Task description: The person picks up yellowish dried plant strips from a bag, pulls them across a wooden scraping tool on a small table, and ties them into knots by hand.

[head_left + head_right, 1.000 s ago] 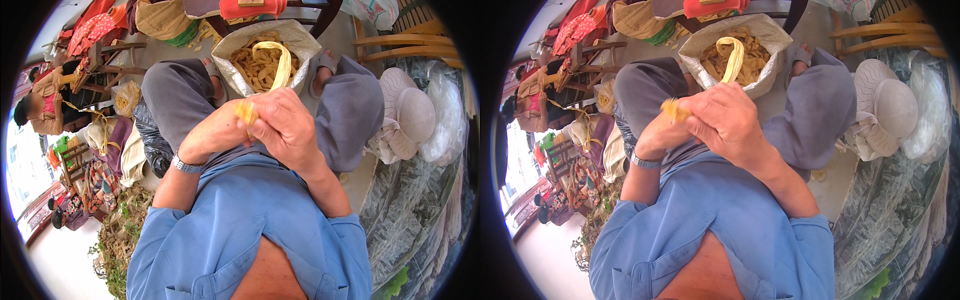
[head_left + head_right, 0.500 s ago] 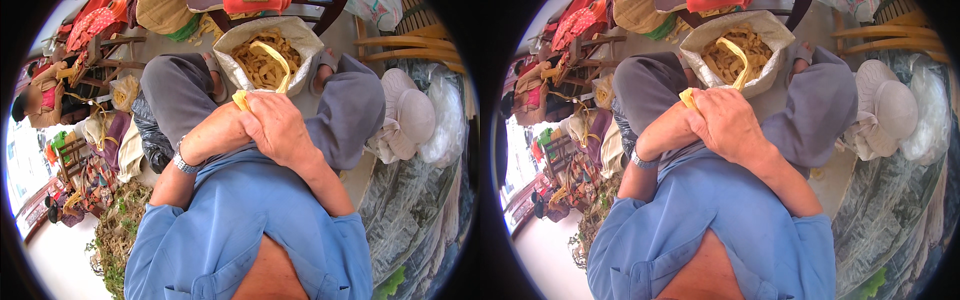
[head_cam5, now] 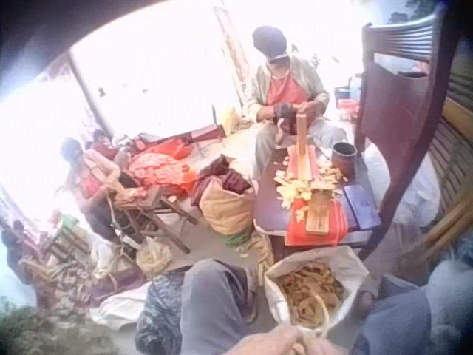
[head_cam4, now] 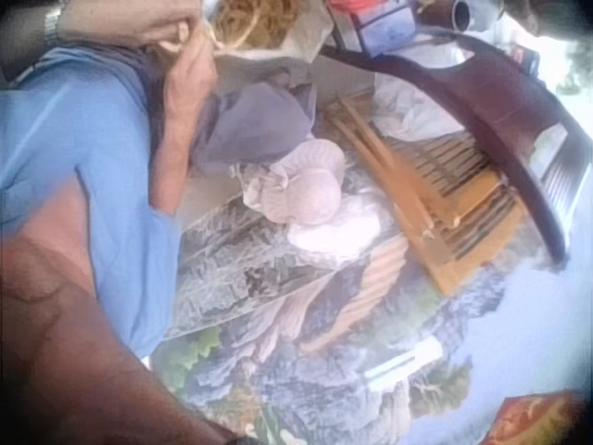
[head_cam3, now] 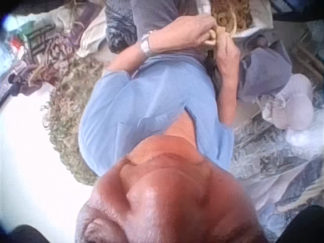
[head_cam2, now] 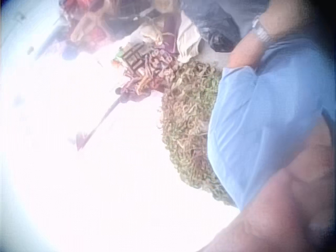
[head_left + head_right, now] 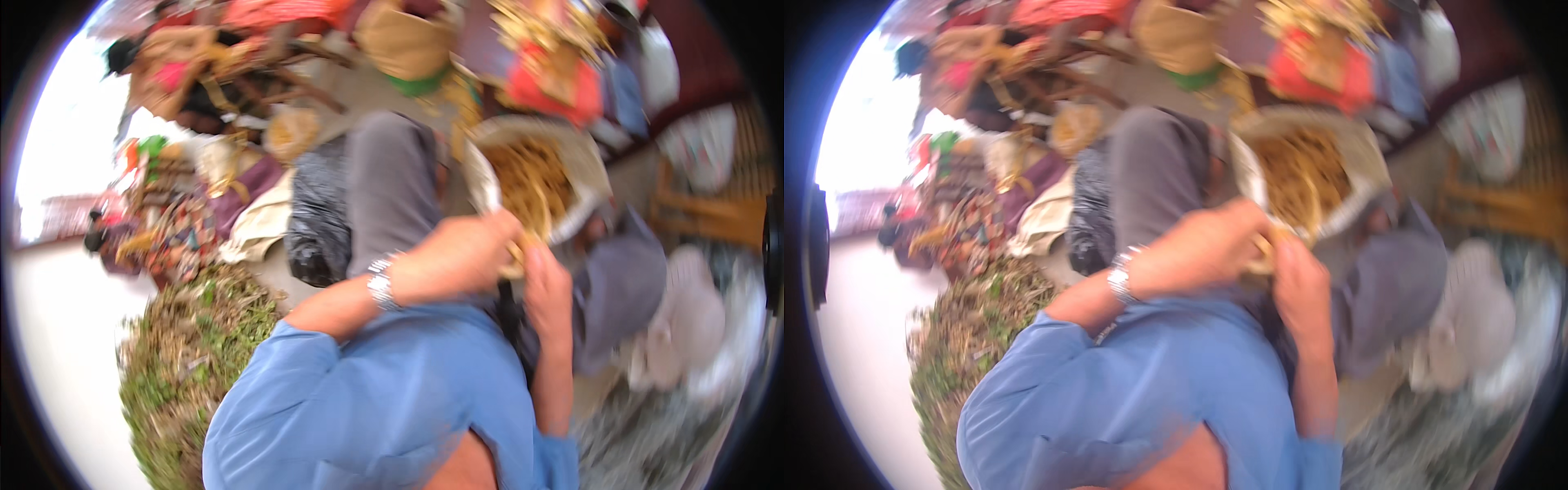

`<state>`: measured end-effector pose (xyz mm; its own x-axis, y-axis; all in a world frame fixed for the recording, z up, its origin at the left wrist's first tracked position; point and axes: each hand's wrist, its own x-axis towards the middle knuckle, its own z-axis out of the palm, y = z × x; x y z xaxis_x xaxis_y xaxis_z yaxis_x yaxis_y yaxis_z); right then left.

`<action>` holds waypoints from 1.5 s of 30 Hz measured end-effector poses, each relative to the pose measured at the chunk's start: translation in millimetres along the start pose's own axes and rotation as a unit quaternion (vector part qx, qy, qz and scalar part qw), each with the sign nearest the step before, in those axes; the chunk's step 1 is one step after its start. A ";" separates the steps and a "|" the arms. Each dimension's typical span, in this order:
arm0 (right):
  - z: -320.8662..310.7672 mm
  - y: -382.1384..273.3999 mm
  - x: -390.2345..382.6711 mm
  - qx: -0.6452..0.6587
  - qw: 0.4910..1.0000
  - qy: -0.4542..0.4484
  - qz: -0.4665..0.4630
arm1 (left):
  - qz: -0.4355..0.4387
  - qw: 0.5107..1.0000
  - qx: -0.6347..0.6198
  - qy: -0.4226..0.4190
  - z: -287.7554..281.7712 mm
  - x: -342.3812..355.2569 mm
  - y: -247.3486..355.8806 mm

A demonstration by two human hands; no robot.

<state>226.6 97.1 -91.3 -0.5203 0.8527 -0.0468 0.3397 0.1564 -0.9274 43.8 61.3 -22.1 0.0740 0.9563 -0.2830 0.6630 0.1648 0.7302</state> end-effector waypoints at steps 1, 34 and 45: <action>-1.4 -0.2 -3.2 0.095 0.991 -0.036 0.090 | -0.031 0.999 -0.022 -0.033 4.8 -0.5 -5.5; 9.6 23.5 7.7 0.121 0.990 -0.059 0.036 | -0.048 0.861 -0.506 0.015 30.5 -6.9 -45.0; -2.3 6.3 0.3 0.428 0.898 -0.039 0.096 | 0.079 0.956 -0.276 0.062 26.5 -3.8 -24.7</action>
<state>230.4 99.4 -96.3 -0.5807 0.7805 -0.2317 -0.2808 -0.4591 -0.8428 46.9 47.2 -55.5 0.0283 0.9954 -0.0916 0.1550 0.0862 0.9842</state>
